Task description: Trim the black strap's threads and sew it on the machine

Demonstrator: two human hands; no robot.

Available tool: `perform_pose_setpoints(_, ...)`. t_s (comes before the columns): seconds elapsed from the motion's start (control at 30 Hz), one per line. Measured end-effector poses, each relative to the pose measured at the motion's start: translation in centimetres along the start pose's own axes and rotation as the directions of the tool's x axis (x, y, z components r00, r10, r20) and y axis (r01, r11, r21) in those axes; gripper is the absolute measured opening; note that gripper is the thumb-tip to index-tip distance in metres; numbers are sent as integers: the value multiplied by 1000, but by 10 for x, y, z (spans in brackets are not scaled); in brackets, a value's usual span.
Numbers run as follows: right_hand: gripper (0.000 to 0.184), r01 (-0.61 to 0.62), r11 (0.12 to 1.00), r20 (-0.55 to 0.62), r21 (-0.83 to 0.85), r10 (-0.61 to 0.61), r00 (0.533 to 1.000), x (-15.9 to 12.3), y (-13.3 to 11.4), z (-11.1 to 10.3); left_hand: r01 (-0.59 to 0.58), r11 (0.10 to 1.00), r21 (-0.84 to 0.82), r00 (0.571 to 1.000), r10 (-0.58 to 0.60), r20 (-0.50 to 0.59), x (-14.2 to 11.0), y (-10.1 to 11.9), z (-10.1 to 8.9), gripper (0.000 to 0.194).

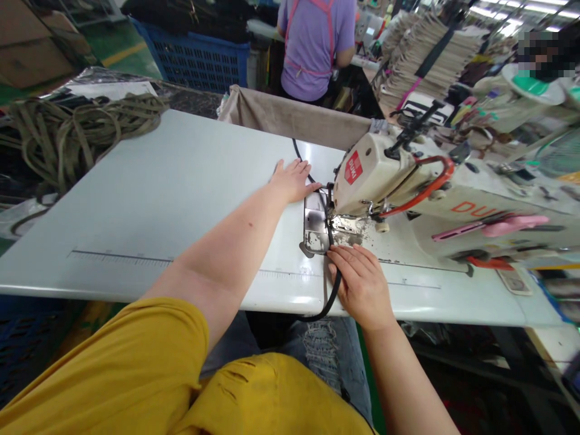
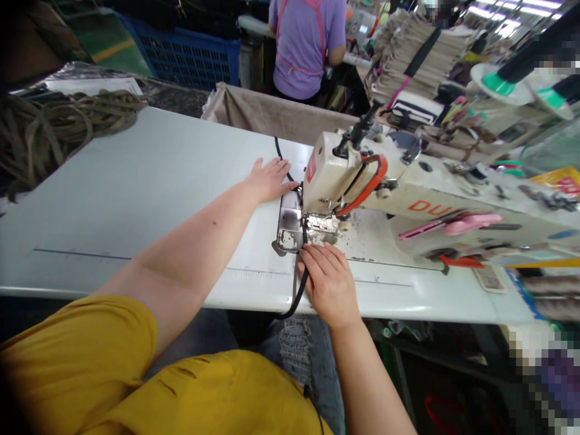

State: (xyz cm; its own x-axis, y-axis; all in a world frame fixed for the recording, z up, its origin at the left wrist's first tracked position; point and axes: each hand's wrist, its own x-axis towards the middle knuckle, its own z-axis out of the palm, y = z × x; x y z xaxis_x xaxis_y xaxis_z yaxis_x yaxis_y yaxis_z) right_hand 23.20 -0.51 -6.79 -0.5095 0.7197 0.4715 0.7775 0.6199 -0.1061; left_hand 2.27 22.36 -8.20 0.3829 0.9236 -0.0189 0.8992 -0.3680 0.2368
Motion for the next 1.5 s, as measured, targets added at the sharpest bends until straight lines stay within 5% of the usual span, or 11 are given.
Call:
perform_pose_setpoints(0.23, 25, -9, 1000, 18, -5, 9, 1000, -2, 2, 0, 278, 960, -28, 952, -279, -129, -1, -5, 1, 79)
perform_pose_setpoints(0.33, 26, 5, 1000, 16, -9, -5, 1000, -3, 4, 1, 139, 990, -22, 978, -141, -154, -3, 2, 0, 77)
perform_pose_setpoints(0.47, 26, 26, 1000, -3, -12, -26, 1000, -3, 5, 2, -33, 999, -11, 998, 33, -46, -2, 13, 2, 77)
perform_pose_setpoints(0.6, 26, 34, 999, -9, -17, -34, 999, -2, 5, 2, 36, 999, -29, 999, -36, -3, 0, 11, 2, 82)
perform_pose_setpoints(0.97, 30, 38, 999, -13, -26, -38, 999, -1, 5, 0, 238, 967, -90, 960, -248, -129, 1, -7, -2, 78)
perform_pose_setpoints(1.07, 30, 38, 999, -16, -24, -39, 999, -2, 5, 2, 126, 987, -94, 978, -140, -153, 0, -1, 1, 75)
perform_pose_setpoints(1.23, 29, 47, 998, -15, -29, -47, 999, -2, 6, 3, -89, 994, -57, 996, 88, -27, 0, 19, 9, 75)
perform_pose_setpoints(1.5, 30, 50, 999, -14, -19, -50, 999, 0, 5, 1, 53, 996, -68, 998, -56, -40, 3, 4, 5, 79)
